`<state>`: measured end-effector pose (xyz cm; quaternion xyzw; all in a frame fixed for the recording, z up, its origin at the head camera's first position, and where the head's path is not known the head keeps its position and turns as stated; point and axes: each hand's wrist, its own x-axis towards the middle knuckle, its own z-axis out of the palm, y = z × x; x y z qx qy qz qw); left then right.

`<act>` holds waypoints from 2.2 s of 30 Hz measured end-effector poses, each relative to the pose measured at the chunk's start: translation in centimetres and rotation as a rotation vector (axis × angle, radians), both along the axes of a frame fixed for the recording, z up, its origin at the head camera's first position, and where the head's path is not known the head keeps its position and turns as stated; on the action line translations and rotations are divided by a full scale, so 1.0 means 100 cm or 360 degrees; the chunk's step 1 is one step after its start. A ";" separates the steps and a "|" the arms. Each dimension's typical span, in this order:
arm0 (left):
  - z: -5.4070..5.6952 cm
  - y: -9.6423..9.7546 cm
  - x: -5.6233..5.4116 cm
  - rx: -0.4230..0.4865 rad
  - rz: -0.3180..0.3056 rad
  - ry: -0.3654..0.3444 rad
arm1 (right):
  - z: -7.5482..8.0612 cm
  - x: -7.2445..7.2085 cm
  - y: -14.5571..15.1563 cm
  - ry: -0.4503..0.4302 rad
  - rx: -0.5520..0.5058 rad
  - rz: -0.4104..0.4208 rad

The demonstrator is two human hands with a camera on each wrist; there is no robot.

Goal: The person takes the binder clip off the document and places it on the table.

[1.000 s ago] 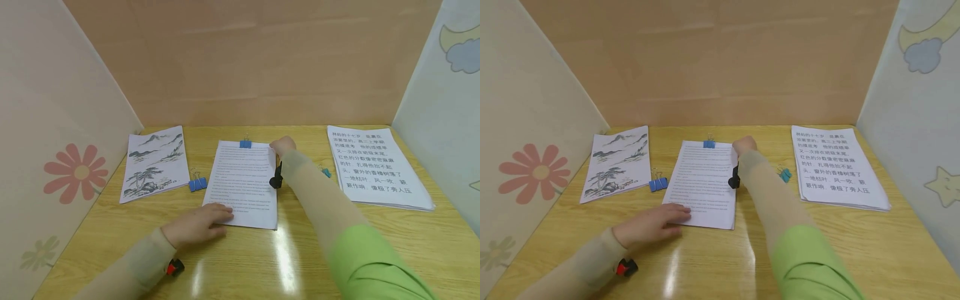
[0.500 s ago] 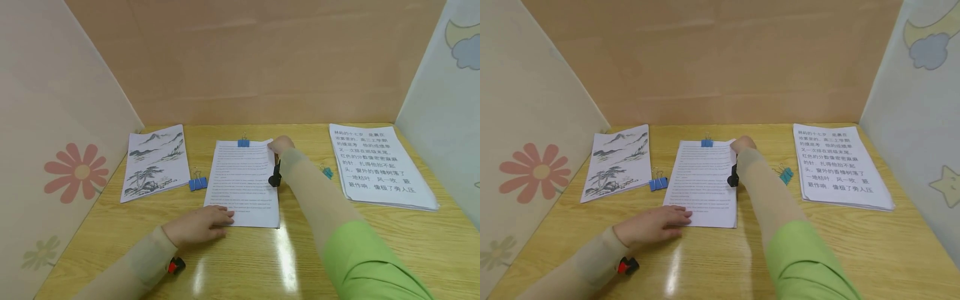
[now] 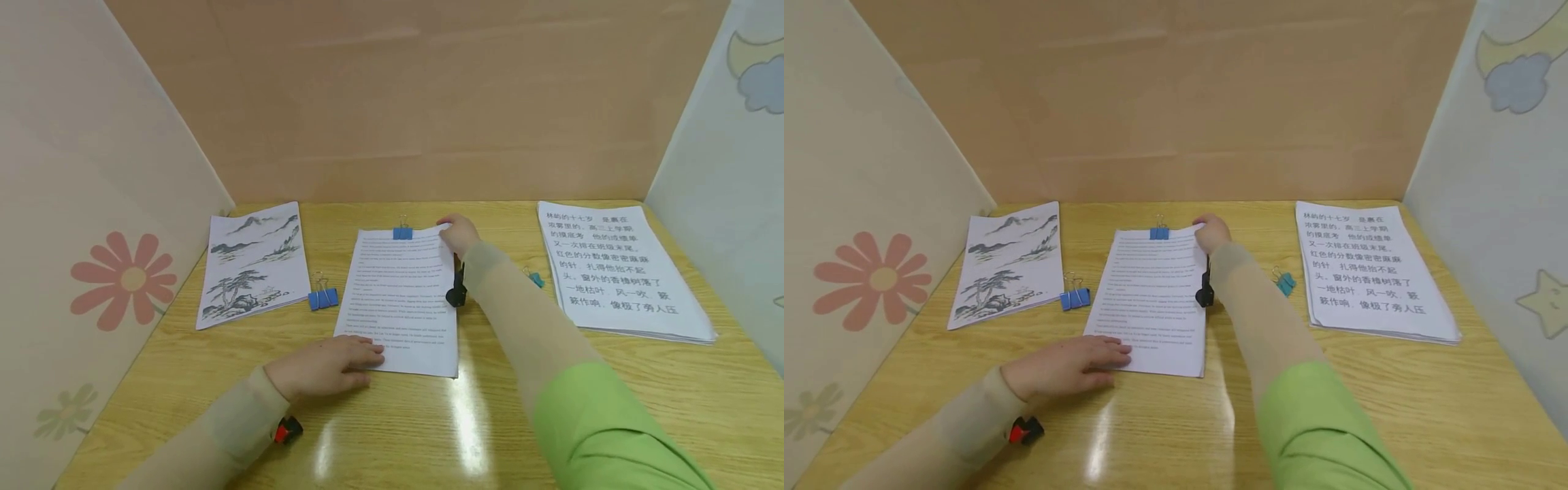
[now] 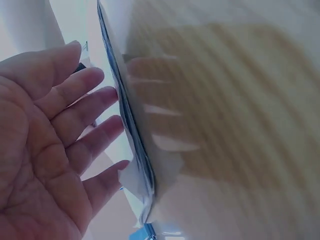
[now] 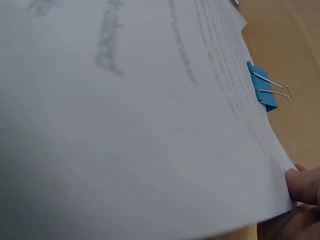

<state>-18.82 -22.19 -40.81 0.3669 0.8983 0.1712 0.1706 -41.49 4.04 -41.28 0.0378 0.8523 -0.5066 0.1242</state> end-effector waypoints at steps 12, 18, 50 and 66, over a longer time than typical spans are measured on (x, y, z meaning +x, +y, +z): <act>0.021 0.013 -0.020 0.0220 0.0222 0.0089 | 0.017 0.020 0.010 0.0195 -0.0191 0.0064; 0.026 0.013 -0.037 0.0210 0.0488 0.0097 | 0.025 0.036 0.014 0.0231 -0.0271 0.0102; 0.082 0.055 -0.107 0.0153 0.0646 0.0604 | 0.047 0.106 0.034 0.0296 -0.0642 0.0099; 0.103 0.067 -0.112 0.0747 0.0903 -0.0404 | 0.053 0.128 0.044 0.0417 -0.0621 0.0091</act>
